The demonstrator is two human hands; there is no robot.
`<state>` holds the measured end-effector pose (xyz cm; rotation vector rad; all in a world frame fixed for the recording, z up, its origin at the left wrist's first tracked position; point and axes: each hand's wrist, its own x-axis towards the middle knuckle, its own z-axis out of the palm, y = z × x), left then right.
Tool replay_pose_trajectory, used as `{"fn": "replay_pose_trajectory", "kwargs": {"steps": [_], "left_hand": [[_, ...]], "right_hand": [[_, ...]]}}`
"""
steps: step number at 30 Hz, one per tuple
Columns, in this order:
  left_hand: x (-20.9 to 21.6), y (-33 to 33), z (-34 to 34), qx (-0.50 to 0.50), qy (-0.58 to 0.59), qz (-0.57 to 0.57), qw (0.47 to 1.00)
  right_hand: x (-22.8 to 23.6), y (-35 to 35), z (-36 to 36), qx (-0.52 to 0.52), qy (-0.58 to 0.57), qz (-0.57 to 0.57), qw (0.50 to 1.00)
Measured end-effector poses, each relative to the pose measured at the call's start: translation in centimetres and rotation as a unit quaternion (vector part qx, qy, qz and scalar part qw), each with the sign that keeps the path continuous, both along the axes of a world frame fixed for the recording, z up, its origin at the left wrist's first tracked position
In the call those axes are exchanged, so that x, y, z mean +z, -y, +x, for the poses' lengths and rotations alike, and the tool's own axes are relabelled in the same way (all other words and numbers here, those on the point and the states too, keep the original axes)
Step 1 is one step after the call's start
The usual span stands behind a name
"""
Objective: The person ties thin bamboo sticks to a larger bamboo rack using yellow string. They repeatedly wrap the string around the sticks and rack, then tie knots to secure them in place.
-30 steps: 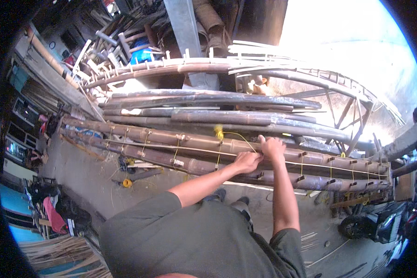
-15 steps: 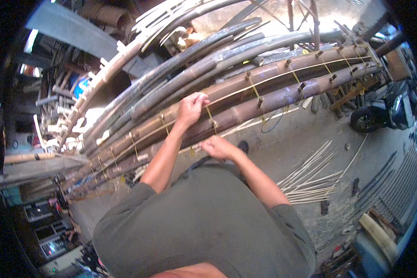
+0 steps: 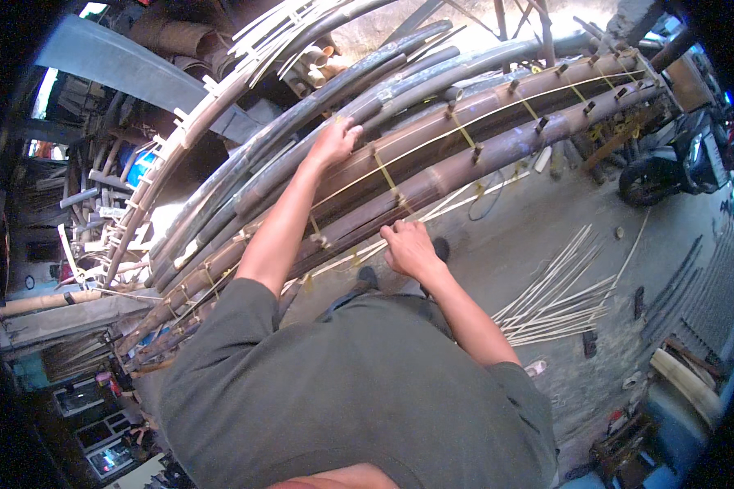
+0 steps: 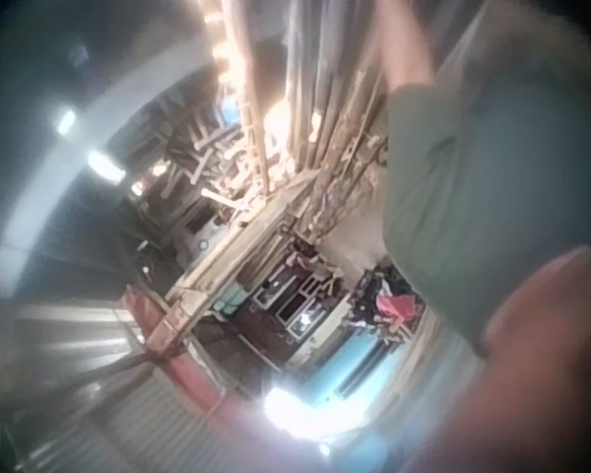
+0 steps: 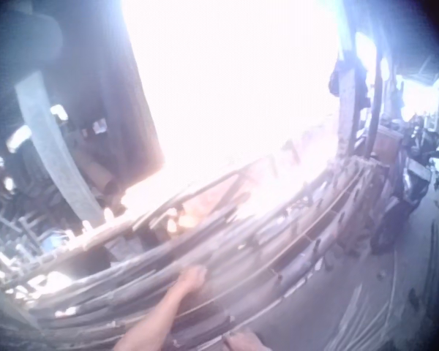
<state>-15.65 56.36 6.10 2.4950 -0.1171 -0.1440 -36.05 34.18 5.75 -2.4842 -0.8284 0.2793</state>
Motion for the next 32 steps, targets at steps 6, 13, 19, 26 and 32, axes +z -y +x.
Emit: {"fn": "replay_pose_trajectory", "kwargs": {"steps": [6, 13, 19, 26, 32], "left_hand": [[4.0, -9.2, -12.7, 0.047, 0.044, 0.064, 0.996], [0.9, -7.5, -20.1, 0.036, 0.006, 0.036, 0.999], [-2.3, -8.9, -19.3, 0.064, 0.120, 0.005, 0.991], [-0.9, -9.3, -20.1, 0.115, 0.006, 0.020, 0.993], [-0.4, -6.9, -18.6, 0.141, -0.014, 0.008, 0.990]], "right_hand": [[-3.5, -7.8, -7.0, -0.002, -0.379, 0.347, 0.858], [0.3, -17.5, -2.7, -0.295, -0.286, 0.788, 0.459], [7.0, -21.3, 8.7, -0.111, 0.043, 0.032, 0.992], [10.0, -16.5, 8.3, 0.025, -0.474, 0.528, 0.704], [-5.3, -13.2, -4.8, 0.112, -0.071, 0.217, 0.967]]}}
